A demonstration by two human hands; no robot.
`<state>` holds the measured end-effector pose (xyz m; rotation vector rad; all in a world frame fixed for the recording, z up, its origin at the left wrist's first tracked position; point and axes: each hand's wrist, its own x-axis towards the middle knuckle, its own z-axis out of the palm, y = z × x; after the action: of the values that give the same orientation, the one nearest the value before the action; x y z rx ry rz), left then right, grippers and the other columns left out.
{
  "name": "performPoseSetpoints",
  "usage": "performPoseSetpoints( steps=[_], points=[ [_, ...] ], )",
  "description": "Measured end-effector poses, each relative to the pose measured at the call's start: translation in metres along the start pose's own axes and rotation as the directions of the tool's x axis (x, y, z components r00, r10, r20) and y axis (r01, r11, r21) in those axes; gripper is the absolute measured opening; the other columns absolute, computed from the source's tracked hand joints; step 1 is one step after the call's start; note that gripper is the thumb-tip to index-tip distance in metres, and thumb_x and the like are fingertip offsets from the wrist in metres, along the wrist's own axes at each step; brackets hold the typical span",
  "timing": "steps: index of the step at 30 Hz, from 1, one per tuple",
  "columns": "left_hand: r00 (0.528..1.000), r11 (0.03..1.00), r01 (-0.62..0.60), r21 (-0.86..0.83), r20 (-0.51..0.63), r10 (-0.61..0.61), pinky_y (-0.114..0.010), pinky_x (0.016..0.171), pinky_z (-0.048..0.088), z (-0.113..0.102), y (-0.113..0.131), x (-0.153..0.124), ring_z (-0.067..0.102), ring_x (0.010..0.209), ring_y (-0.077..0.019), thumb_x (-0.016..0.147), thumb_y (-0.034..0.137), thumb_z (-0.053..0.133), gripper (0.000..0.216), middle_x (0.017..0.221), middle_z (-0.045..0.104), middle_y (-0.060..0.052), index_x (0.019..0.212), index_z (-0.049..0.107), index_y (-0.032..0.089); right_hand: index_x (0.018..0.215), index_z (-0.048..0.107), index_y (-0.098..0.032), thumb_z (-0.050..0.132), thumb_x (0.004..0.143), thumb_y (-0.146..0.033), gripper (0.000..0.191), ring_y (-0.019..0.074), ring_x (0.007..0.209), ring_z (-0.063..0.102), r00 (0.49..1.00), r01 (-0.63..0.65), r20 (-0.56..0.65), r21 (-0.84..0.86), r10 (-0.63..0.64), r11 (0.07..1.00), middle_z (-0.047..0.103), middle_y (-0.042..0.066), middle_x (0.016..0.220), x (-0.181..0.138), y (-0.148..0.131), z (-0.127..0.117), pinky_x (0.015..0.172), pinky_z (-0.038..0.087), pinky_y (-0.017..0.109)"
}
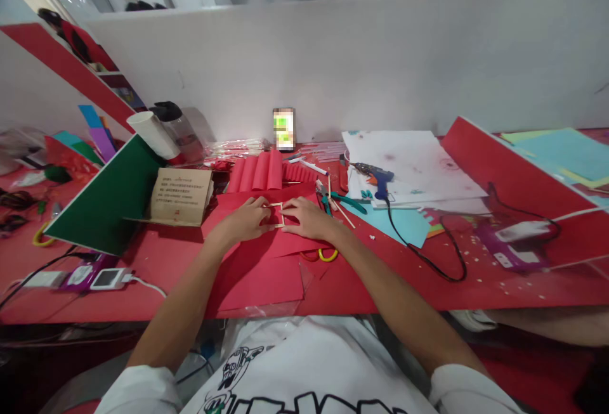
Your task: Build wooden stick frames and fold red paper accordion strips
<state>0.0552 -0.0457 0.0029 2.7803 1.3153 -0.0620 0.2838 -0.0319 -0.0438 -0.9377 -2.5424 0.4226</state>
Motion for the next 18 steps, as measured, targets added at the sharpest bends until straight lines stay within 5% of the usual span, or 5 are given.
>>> performPoseSetpoints(
  steps=[8,12,16,18],
  points=[
    [1.0,0.998,-0.002,-0.055,-0.014,0.001,-0.036,0.091,0.046,0.005,-0.005,0.001,0.058,0.105,-0.0272,0.094,0.042,0.059,0.03,0.113,0.06,-0.015,0.094,0.07,0.014,0.124,0.071,-0.02,0.065,0.094,-0.038,0.035,0.0283,0.113,0.058,0.999,0.02,-0.041,-0.016,-0.021,1.0,0.065,0.014,0.124,0.002,0.002,0.004,0.102,0.048,0.048],
    [0.998,0.975,-0.051,-0.217,0.033,0.06,-0.027,0.086,0.046,-0.006,-0.024,-0.004,0.062,0.098,-0.0201,0.094,0.023,0.056,0.013,0.105,0.067,-0.008,0.095,0.068,0.018,0.124,0.071,-0.02,0.066,0.093,-0.035,0.035,0.0282,0.114,0.058,0.999,0.013,-0.042,-0.018,-0.014,1.0,0.065,0.014,0.125,0.002,0.002,0.004,0.103,0.047,0.048],
    [0.984,0.962,0.073,-0.263,-0.137,-0.113,-0.026,0.079,0.045,-0.025,-0.048,-0.018,0.065,0.093,-0.0192,0.095,0.018,0.046,0.022,0.103,0.071,-0.006,0.103,0.066,0.02,0.124,0.071,-0.02,0.066,0.093,-0.034,0.035,0.0282,0.115,0.058,0.999,0.005,-0.041,-0.014,-0.006,1.0,0.065,0.014,0.125,0.001,0.0,0.003,0.103,0.047,0.048],
    [0.971,0.961,0.165,-0.224,-0.135,-0.198,-0.027,0.075,0.044,-0.031,-0.056,-0.023,0.065,0.09,-0.0206,0.095,0.019,0.045,0.022,0.1,0.072,-0.006,0.101,0.066,0.02,0.124,0.071,-0.021,0.066,0.093,-0.034,0.035,0.0285,0.115,0.058,0.999,0.009,-0.04,-0.014,-0.01,1.0,0.065,0.014,0.125,0.001,0.0,0.002,0.102,0.047,0.049]
  ],
)
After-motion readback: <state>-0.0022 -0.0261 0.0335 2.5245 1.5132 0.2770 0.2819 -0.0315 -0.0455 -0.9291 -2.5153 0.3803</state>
